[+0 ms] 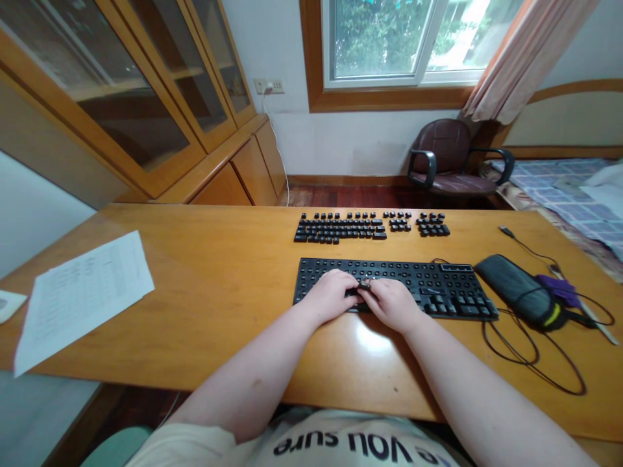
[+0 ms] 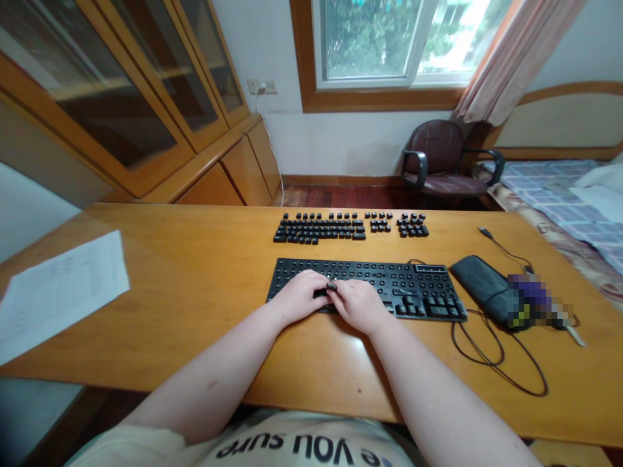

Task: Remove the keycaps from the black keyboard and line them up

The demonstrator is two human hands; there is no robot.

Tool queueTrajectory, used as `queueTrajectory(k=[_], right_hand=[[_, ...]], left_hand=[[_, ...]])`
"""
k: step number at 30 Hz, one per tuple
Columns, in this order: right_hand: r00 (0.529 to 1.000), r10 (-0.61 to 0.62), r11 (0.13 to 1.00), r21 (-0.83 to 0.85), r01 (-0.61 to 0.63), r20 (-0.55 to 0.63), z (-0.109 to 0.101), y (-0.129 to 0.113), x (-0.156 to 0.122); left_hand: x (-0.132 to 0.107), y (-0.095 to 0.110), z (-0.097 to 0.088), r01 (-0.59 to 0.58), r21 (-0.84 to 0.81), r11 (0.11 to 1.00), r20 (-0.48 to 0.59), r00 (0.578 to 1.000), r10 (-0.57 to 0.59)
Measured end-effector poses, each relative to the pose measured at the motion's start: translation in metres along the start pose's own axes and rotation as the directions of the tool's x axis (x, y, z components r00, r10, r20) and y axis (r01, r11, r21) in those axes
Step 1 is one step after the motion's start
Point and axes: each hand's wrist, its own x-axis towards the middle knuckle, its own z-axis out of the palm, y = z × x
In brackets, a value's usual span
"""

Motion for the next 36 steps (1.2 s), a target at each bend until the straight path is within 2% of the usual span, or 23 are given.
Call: queueTrajectory(k=[5, 11, 21, 26, 31, 36], right_hand=[[0.987, 0.157, 0.983, 0.091, -0.160, 0.043, 0.001, -0.001, 0.003], [0.942, 0.327, 0.934, 0.126, -0.335, 0.081, 0.000, -0.002, 0.005], [0.912, 0.396, 0.885, 0.220, -0.410, 0.107, 0.002, 0.002, 0.004], [0.839, 0.539, 0.741, 0.435, -0.511, 0.068, 0.000, 0.007, 0.005], [0.839, 0.543, 0.735, 0.467, -0.492, 0.031, -0.003, 0.008, 0.004], [0.880, 0.470, 0.807, 0.441, -0.392, -0.077, -0.005, 0.005, 0.001]], left_hand=[[0.003, -0.004, 0.001, 0.015, -0.022, 1.000, 0.031, 0.999, -0.014], [0.003, -0.005, 0.001, 0.040, -0.027, 0.999, 0.011, 0.999, -0.040], [0.003, -0.003, -0.001, 0.082, -0.045, 0.996, 0.031, 0.996, -0.081], [0.003, -0.003, -0.002, 0.057, -0.043, 0.997, 0.039, 0.998, -0.055], [0.002, -0.001, -0.002, 0.084, -0.032, 0.996, 0.021, 0.996, -0.084], [-0.001, 0.006, -0.007, 0.147, -0.120, 0.982, -0.058, 0.986, -0.155]])
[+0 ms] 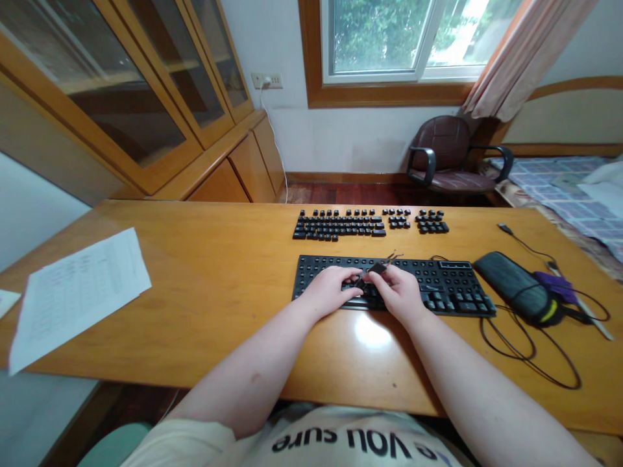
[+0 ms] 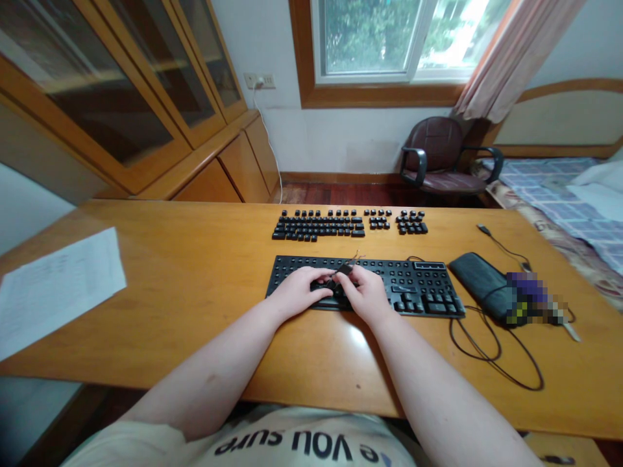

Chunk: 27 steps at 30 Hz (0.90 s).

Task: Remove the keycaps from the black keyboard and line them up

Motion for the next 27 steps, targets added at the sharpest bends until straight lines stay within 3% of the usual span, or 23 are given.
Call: queueTrajectory(k=[5, 14, 20, 27], right_hand=[[0.992, -0.124, 0.992, 0.003, 0.124, -0.036, -0.0005, -0.0005, -0.0012], [0.939, -0.345, 0.934, 0.104, 0.341, 0.015, -0.0022, -0.0022, 0.0006], [0.947, -0.320, 0.941, 0.127, 0.313, 0.036, -0.0019, -0.0040, 0.0011], [0.978, -0.206, 0.964, 0.181, 0.195, 0.044, -0.0013, -0.0070, 0.0008]], left_hand=[[-0.0010, 0.0055, -0.0026, 0.003, -0.040, 0.999, -0.063, 0.998, -0.005], [-0.0011, 0.0015, 0.0023, 0.013, -0.072, 0.997, -0.137, 0.990, -0.023], [-0.0014, 0.0005, 0.0027, 0.017, -0.117, 0.993, -0.120, 0.992, -0.032], [-0.0012, 0.0033, 0.0039, -0.031, -0.110, 0.993, -0.116, 0.993, 0.018]])
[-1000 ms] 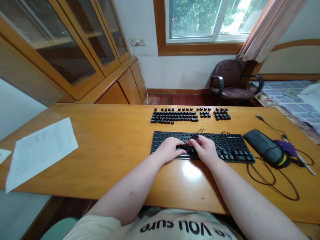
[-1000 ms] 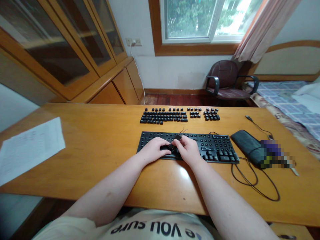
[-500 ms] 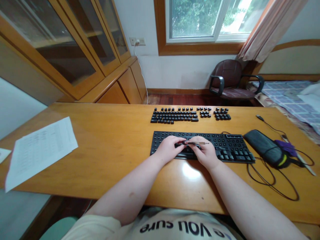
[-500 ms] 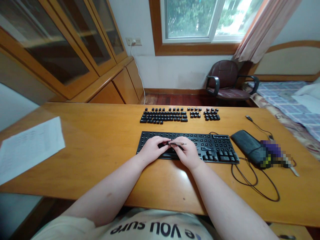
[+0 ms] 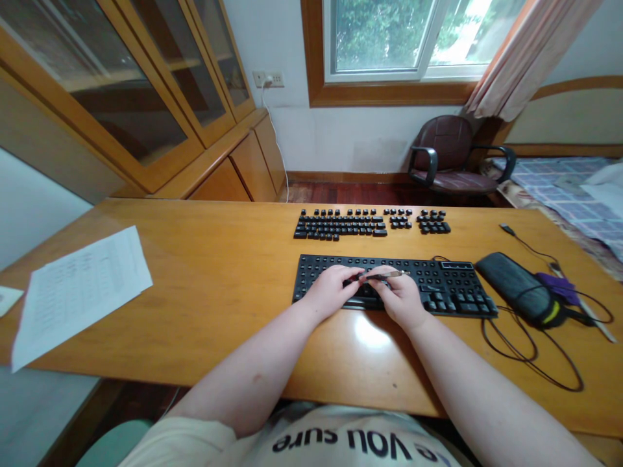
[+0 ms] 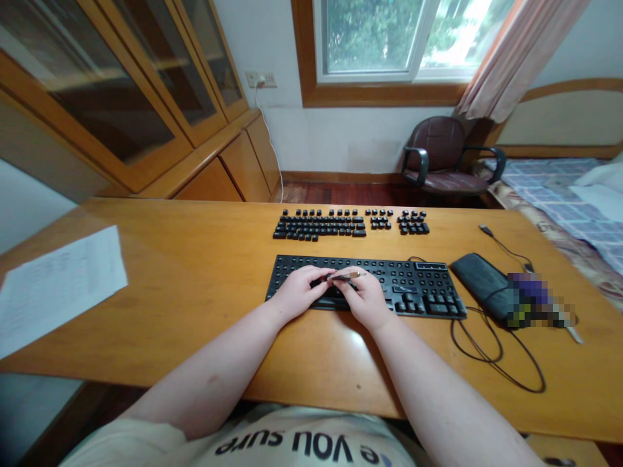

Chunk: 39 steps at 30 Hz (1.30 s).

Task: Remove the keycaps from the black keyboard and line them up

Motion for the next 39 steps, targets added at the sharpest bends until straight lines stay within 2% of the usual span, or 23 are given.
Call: queueTrajectory(k=[8, 13, 15, 19, 22, 24, 29, 32, 35, 39], right_hand=[[0.989, 0.127, 0.992, 0.003, -0.127, -0.081, 0.008, 0.007, -0.006], [0.971, 0.219, 0.971, 0.123, -0.207, -0.092, 0.009, 0.009, -0.007], [0.980, 0.186, 0.977, 0.123, -0.176, -0.076, 0.006, 0.007, -0.005], [1.000, -0.012, 1.000, -0.018, 0.011, -0.015, 0.000, -0.001, -0.003], [0.995, -0.100, 0.993, -0.069, 0.101, 0.009, -0.002, -0.004, -0.002], [0.995, -0.102, 0.993, -0.056, 0.102, -0.001, -0.001, -0.003, -0.002], [0.994, 0.036, 0.991, 0.128, -0.022, -0.106, 0.005, 0.000, -0.002], [0.988, 0.123, 0.972, 0.213, -0.100, -0.098, 0.007, 0.002, -0.002], [0.983, 0.157, 0.957, 0.260, -0.128, -0.092, 0.008, 0.003, -0.002], [0.983, 0.166, 0.958, 0.248, -0.141, -0.081, 0.008, 0.005, -0.003]], left_hand=[[0.000, -0.006, 0.006, -0.119, 0.086, 0.989, -0.092, 0.988, 0.126], [0.000, -0.005, 0.003, -0.172, 0.045, 0.984, -0.054, 0.983, 0.174], [0.000, -0.003, 0.001, -0.131, 0.013, 0.991, -0.044, 0.990, 0.131], [0.000, -0.002, 0.000, -0.026, -0.029, 0.999, -0.050, 0.998, 0.025], [0.000, -0.002, 0.000, -0.023, -0.051, 0.998, -0.045, 0.999, 0.021], [0.000, -0.002, 0.000, -0.030, -0.057, 0.998, -0.046, 0.999, 0.027], [0.000, -0.002, 0.003, -0.043, -0.035, 0.998, -0.113, 0.993, 0.038], [0.000, -0.001, 0.002, -0.103, -0.023, 0.994, -0.118, 0.988, 0.100], [0.000, -0.001, 0.000, -0.139, -0.028, 0.990, -0.115, 0.984, 0.135], [0.000, -0.002, 0.000, -0.128, -0.055, 0.990, -0.101, 0.987, 0.122]])
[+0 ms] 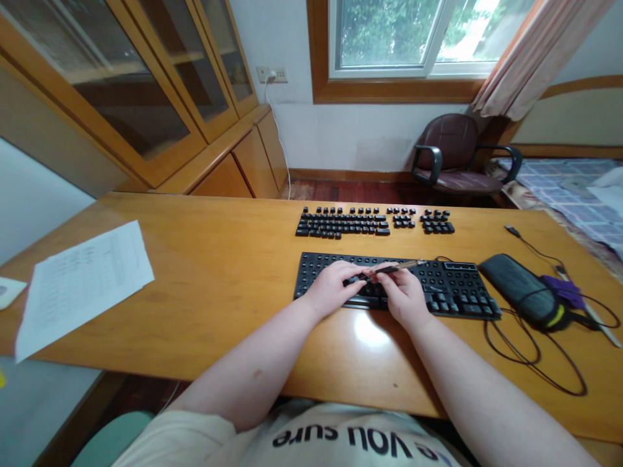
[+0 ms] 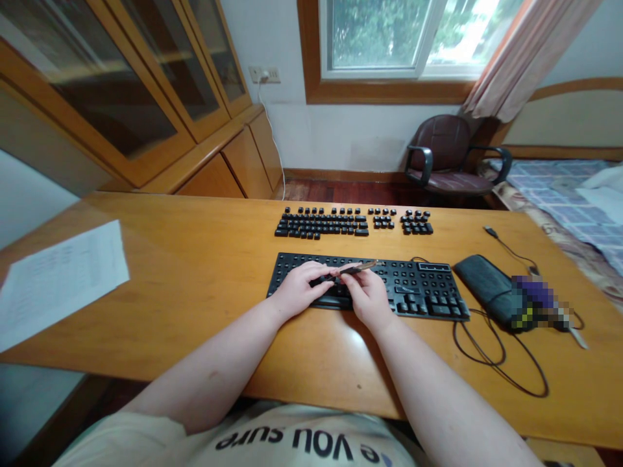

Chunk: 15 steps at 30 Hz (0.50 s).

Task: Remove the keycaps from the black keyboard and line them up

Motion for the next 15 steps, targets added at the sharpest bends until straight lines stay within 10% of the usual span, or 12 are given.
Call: queueTrajectory(k=[9, 15], right_hand=[[1.000, -0.031, 1.000, -0.001, 0.031, 0.001, 0.0009, 0.0031, -0.0035], [0.996, 0.085, 0.955, 0.286, -0.080, -0.005, 0.0021, 0.0038, 0.0011]], left_hand=[[0.0024, 0.0032, -0.0001, 0.193, -0.143, 0.971, 0.063, 0.981, -0.186], [0.0047, -0.0023, 0.0011, 0.423, -0.577, 0.698, 0.222, 0.904, -0.365]])
